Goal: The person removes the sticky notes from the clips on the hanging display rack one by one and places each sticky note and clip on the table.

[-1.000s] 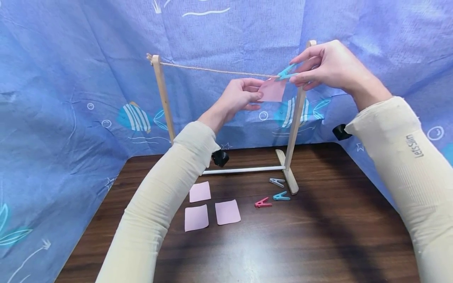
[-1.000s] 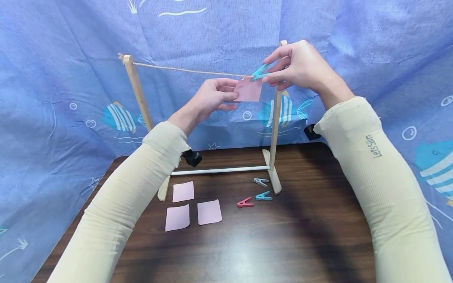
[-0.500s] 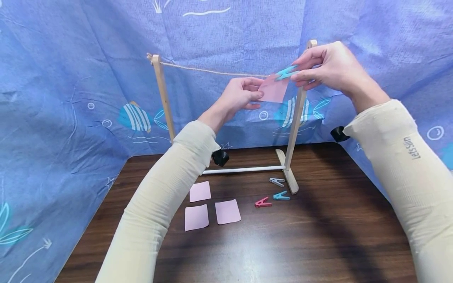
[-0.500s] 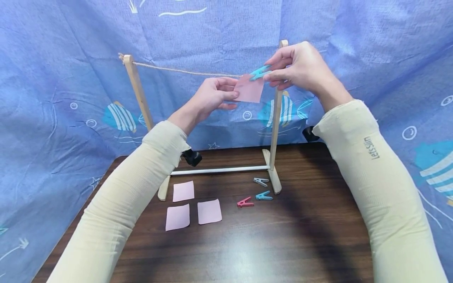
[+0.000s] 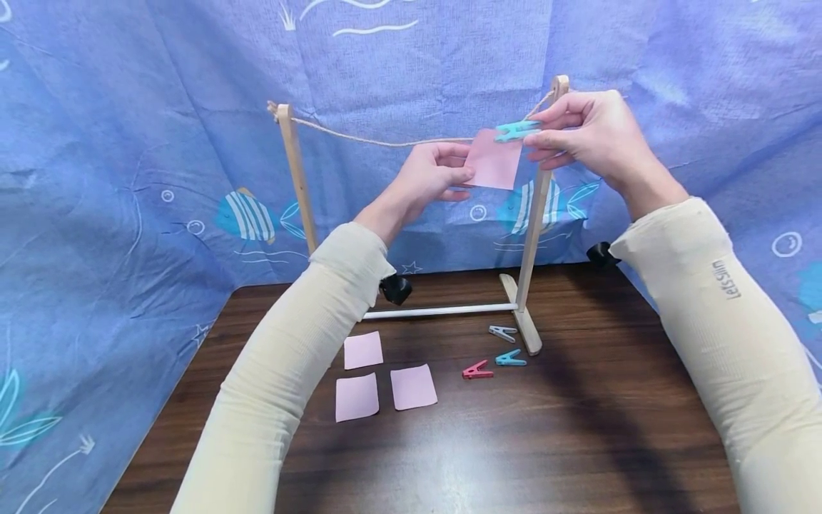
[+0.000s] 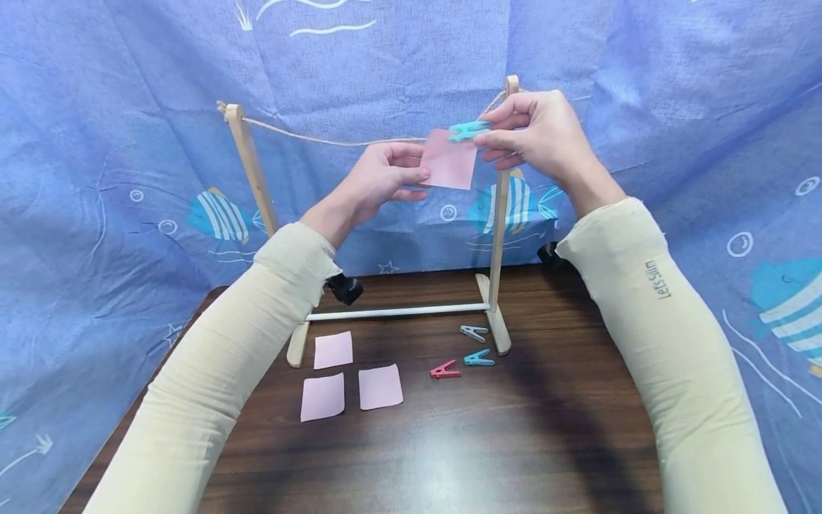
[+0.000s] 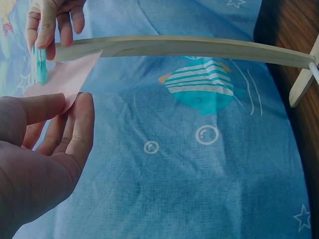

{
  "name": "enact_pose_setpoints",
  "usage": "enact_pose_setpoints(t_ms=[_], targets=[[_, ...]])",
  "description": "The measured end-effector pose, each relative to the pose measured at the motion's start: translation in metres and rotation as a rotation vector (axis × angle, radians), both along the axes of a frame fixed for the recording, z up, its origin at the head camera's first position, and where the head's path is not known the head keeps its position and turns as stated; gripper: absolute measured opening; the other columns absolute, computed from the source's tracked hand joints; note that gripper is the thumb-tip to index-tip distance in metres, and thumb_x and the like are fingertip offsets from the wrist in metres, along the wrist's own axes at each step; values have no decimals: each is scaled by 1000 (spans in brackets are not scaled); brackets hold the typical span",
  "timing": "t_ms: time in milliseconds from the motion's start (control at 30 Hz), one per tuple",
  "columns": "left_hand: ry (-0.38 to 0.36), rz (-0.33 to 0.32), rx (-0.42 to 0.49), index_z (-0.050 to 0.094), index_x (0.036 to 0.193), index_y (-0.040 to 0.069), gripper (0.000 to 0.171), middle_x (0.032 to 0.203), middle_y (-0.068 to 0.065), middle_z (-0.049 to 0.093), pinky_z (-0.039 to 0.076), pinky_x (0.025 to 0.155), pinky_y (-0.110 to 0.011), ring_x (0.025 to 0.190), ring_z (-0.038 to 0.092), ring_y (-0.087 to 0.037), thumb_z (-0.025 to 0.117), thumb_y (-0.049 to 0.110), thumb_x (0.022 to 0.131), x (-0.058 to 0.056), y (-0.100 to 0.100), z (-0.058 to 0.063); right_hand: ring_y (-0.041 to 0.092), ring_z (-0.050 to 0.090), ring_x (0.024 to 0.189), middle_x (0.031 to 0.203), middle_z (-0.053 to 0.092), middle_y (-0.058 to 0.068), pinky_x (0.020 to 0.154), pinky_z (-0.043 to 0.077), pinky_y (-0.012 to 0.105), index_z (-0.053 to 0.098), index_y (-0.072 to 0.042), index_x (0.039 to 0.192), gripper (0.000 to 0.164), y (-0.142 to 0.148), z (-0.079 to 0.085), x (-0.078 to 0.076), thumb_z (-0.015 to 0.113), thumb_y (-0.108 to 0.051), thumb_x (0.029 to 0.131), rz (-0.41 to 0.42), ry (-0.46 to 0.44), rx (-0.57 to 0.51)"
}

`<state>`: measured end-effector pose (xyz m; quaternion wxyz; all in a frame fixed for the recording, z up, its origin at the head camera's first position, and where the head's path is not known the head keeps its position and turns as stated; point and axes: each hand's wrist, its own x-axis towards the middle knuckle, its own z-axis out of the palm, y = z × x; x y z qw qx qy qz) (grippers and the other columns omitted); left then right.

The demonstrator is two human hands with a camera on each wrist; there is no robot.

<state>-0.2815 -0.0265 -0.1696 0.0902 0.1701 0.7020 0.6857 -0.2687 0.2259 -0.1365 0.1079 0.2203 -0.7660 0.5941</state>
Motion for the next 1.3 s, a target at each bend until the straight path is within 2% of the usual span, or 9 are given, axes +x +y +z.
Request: enact_pose_setpoints(t_ms=[267,367,633,867,1067,1167,1300], targets=[[3,-1,1,64,133,3,39,119,-14,69,59,91,-44,97,69,-26,65,-7,95,0,-3,3,26,75,68,88,76,15,59,59,38,72,9,101,25,-5,-7,-1,83,7,79,79,-5,-265],[1,1,5,65,132,3,39,118,-14,69,59,91,-44,94,69,-25,66,-7,95,2,-4,6,27,75,69,89,76,17,60,59,39,72,10,102,26,-5,-9,0,83,9,78,86,1,-317],[13,-18,6,66,131,4,39,118,-13,70,60,87,-41,102,69,-31,67,-6,94,11,-10,6,28,75,70,91,76,18,61,58,39,71,10,102,29,-9,-12,8,84,6,77,83,-12,-331],[117,-95,22,65,131,1,38,115,-16,71,60,87,-45,93,70,-26,69,-3,94,29,-22,3,28,75,70,90,75,19,61,58,41,70,13,103,28,-13,-22,21,83,5,79,97,36,-323],[192,-135,17,64,130,-1,37,113,-18,71,61,84,-46,93,71,-27,70,-2,94,45,-35,-7,28,75,69,90,75,21,60,58,40,69,16,102,21,-18,-39,36,77,11,83,147,112,-346],[220,-141,8,65,129,-2,34,112,-17,72,61,83,-44,94,70,-26,69,-1,95,52,-39,-18,28,75,70,90,75,20,59,59,39,68,17,102,18,-20,-51,43,73,14,84,172,126,-346],[206,-133,11,66,128,-1,32,110,-16,72,62,81,-43,94,70,-25,69,1,96,61,-41,-35,26,75,69,88,75,19,58,58,40,69,16,100,17,-22,-69,49,72,17,84,179,120,-351]])
